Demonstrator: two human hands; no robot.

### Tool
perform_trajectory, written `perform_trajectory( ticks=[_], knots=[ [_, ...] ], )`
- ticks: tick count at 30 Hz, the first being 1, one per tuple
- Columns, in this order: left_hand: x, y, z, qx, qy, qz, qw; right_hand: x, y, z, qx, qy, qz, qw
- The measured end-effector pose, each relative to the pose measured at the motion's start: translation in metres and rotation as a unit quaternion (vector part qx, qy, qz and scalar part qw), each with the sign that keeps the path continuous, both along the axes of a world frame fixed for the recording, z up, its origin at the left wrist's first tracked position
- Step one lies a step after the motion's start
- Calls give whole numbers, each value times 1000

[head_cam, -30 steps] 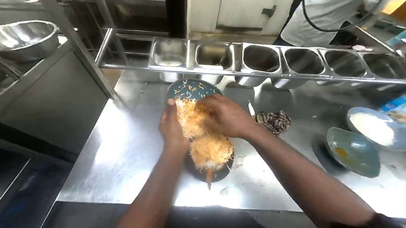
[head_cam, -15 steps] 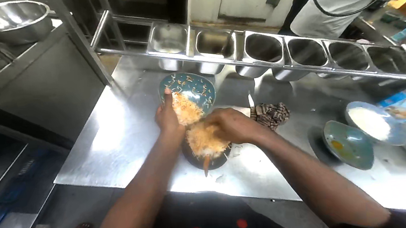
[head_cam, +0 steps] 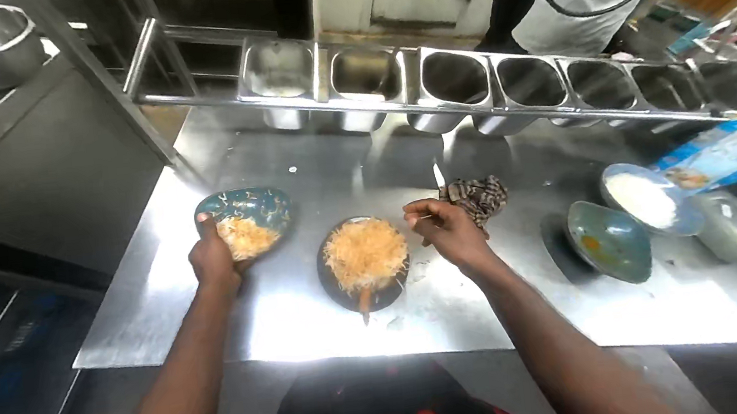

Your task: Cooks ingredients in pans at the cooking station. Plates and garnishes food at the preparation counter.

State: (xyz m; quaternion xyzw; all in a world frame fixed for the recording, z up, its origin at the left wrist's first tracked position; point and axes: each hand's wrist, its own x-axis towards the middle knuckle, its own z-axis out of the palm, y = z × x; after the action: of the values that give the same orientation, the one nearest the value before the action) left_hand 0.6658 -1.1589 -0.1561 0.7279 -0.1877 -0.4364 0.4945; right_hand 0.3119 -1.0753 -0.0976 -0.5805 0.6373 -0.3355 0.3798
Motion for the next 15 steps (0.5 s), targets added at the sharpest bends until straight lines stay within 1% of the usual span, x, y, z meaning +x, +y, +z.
perform_trajectory(
  ticks=[1,3,6,7,8,9,10,11,12,13,14,15],
  knots=[
    [3,-2,0,14,-42,-27,999,1,2,-8,22,-35,-26,999],
    [10,-9,1,43,-145,-83,985,8,5,-20,47,-111,-47,992],
    [17,-13,3,84,-303,-148,938,26,6,-35,19,-206,-59,977],
    [14,-7,2,63,-351,-150,922,31,5,-40,6,-234,-67,970],
    [6,5,0,2,-392,-145,909,36,5,-46,-5,-259,-77,963],
    [-7,21,-2,-104,-408,-146,895,40,4,-52,-14,-281,-91,955],
    [-26,39,-6,-218,-392,-165,878,45,2,-58,-24,-298,-103,949],
    [-52,55,-11,-306,-335,-206,867,50,-1,-62,-33,-308,-111,944],
    [-81,66,-15,-352,-249,-256,865,55,-4,-63,-40,-308,-115,944],
    [-107,69,-20,-370,-158,-294,867,59,-9,-64,-43,-303,-117,945],
    [-125,66,-25,-375,-112,-311,866,60,-12,-64,-44,-293,-113,948],
    [-136,60,-28,-374,-97,-316,866,60,-12,-65,-49,-277,-105,954]
  ],
)
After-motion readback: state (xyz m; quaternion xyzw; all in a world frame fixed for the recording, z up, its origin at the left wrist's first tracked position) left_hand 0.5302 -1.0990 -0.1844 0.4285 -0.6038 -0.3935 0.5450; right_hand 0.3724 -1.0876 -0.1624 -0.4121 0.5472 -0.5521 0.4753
